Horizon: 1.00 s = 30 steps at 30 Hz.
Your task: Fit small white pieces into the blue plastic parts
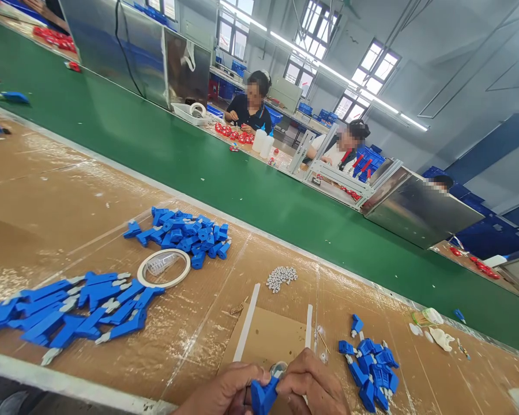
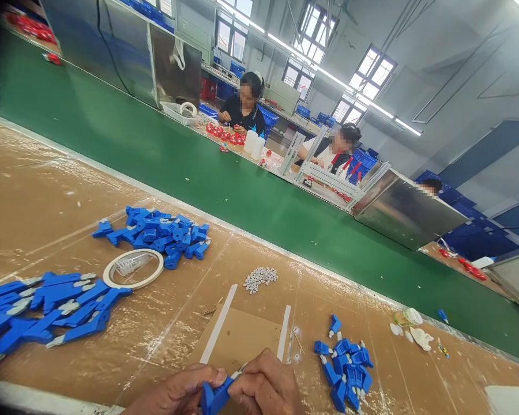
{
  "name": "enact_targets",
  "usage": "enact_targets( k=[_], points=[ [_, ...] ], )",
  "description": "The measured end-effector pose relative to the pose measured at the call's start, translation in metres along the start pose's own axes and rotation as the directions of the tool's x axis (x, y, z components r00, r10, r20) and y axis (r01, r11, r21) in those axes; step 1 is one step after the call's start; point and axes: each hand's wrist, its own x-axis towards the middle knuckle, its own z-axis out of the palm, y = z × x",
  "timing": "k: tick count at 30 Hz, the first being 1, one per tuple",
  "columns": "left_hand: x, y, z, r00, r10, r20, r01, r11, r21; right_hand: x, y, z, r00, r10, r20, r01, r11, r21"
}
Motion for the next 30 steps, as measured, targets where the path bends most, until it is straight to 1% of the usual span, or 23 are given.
enact_targets(
  k=[3,5,7,9,11,13,14,16,20,22,27,30],
  points=[
    [-0.004,0.003,0.011,0.999,0.019,-0.025,-0.019,1.000,0.010,0.000,0.000,-0.001,0.999,0.033,0.035,-0.035,0.998,0.055],
    [-0.005,0.003,0.017,0.997,0.036,-0.067,-0.035,0.999,0.013,-0.001,0.001,-0.001,0.997,0.079,0.028,-0.081,0.994,0.079],
    [-0.006,0.003,0.020,0.995,0.047,-0.091,-0.046,0.999,0.008,-0.002,0.001,-0.002,0.995,0.095,0.024,-0.097,0.992,0.084],
    [-0.007,0.003,0.021,0.996,0.046,-0.075,-0.047,0.999,-0.008,-0.003,0.002,-0.003,0.998,0.058,0.032,-0.060,0.996,0.071],
    [-0.009,0.004,0.020,0.998,0.048,-0.032,-0.048,0.998,-0.028,-0.002,0.002,-0.004,0.999,0.015,0.042,-0.017,0.999,0.048],
    [-0.008,0.004,0.019,1.000,0.020,0.000,-0.020,1.000,-0.014,-0.001,0.002,-0.005,0.999,-0.003,0.037,0.002,1.000,0.020],
    [-0.007,0.004,0.019,1.000,0.022,-0.005,-0.022,1.000,-0.014,-0.001,0.001,-0.005,1.000,-0.013,0.027,0.013,1.000,0.010],
    [-0.005,0.003,0.021,0.998,0.045,-0.052,-0.046,0.999,-0.019,0.001,0.001,-0.005,0.999,-0.039,0.019,0.039,0.999,-0.011],
    [-0.003,0.001,0.024,0.984,0.036,-0.174,-0.029,0.999,0.044,0.006,0.000,-0.005,0.993,-0.120,0.015,0.121,0.987,-0.104],
    [-0.004,0.001,0.024,0.980,0.045,-0.195,-0.036,0.998,0.051,0.009,-0.002,-0.005,0.988,-0.152,-0.002,0.150,0.977,-0.149],
    [-0.001,-0.003,0.012,0.990,0.079,-0.119,-0.081,0.997,-0.013,0.013,-0.007,-0.005,0.988,-0.148,0.038,0.152,0.971,-0.183],
    [0.002,-0.005,0.005,0.995,0.062,-0.084,-0.063,0.998,-0.016,0.012,-0.007,-0.005,0.987,-0.158,0.032,0.161,0.967,-0.196]
  ],
)
